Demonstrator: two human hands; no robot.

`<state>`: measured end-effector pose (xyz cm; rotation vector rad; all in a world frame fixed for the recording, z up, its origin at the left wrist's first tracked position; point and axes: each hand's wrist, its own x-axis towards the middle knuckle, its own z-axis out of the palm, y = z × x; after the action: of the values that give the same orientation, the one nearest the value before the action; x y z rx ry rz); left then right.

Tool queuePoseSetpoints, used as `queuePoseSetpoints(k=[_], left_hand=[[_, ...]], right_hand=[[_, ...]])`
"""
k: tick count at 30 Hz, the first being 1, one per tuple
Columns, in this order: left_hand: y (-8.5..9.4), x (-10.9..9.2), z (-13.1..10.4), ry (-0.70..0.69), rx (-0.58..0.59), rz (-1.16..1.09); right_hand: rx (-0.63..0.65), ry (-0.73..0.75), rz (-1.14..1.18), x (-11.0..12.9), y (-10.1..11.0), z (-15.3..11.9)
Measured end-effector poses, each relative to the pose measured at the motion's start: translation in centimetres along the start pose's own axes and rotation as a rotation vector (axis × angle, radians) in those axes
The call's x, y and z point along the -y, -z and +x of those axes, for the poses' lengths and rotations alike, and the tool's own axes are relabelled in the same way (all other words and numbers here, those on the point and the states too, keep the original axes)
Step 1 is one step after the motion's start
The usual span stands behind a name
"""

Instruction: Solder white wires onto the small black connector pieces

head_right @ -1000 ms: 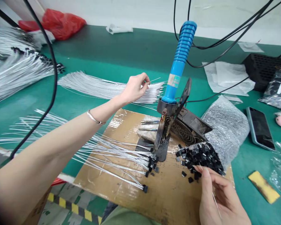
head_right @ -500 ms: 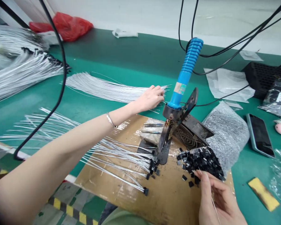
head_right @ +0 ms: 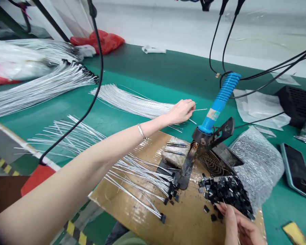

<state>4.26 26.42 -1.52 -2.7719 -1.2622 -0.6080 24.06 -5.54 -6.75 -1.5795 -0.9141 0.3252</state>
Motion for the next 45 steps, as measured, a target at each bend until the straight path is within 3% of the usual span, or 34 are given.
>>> queuePoseSetpoints(k=[5, 11, 17, 22, 26, 30, 32, 35, 39, 41, 45], left_hand=[[0.1, 1.2, 0.8, 0.041, -0.018, -0.061], [-0.3, 2.9, -0.6, -0.017, 0.077, -0.059], [-0.9, 2.1, -1.1, -0.115, 0.109, -0.087], [-1.2, 1.4, -0.6, -0.067, 0.020, -0.185], [0.5, 2.4, 0.8, 0.086, -0.156, -0.294], [4.4, 4.0, 1.2, 0.205, -0.264, -0.414], [6.8, 4.3, -0.1, 0.238, -0.299, -0.463], [10.4, 3.5, -4.0, 0.281, -0.277, -0.654], [13.7, 0.4, -11.0, 0.265, -0.007, -0.785], [14.5, -1.4, -14.1, 0.280, 0.135, -0.819], [14.7, -4.6, -17.8, 0.321, 0.347, -0.890]], right_hand=[[-0.086, -0.065, -0.030, 1.8, -0.6, -0.6], [-0.084, -0.111, -0.048, 1.5, -0.2, -0.7], [-0.110, -0.149, -0.077, 2.4, -0.7, -0.7], [-0.126, -0.171, -0.077, 2.5, -0.9, -0.7], [-0.091, -0.162, -0.123, 2.0, -0.4, -0.5], [-0.044, -0.090, -0.158, 2.1, -0.2, -0.5], [-0.067, -0.073, -0.123, 2.4, -0.4, -0.6], [-0.143, -0.076, -0.040, 2.8, -0.6, -0.4], [-0.188, -0.150, 0.171, 2.7, -0.3, 0.0], [-0.110, -0.176, 0.286, 2.9, -0.1, -0.4], [0.252, -0.198, 0.272, 5.1, -1.2, -2.8]])
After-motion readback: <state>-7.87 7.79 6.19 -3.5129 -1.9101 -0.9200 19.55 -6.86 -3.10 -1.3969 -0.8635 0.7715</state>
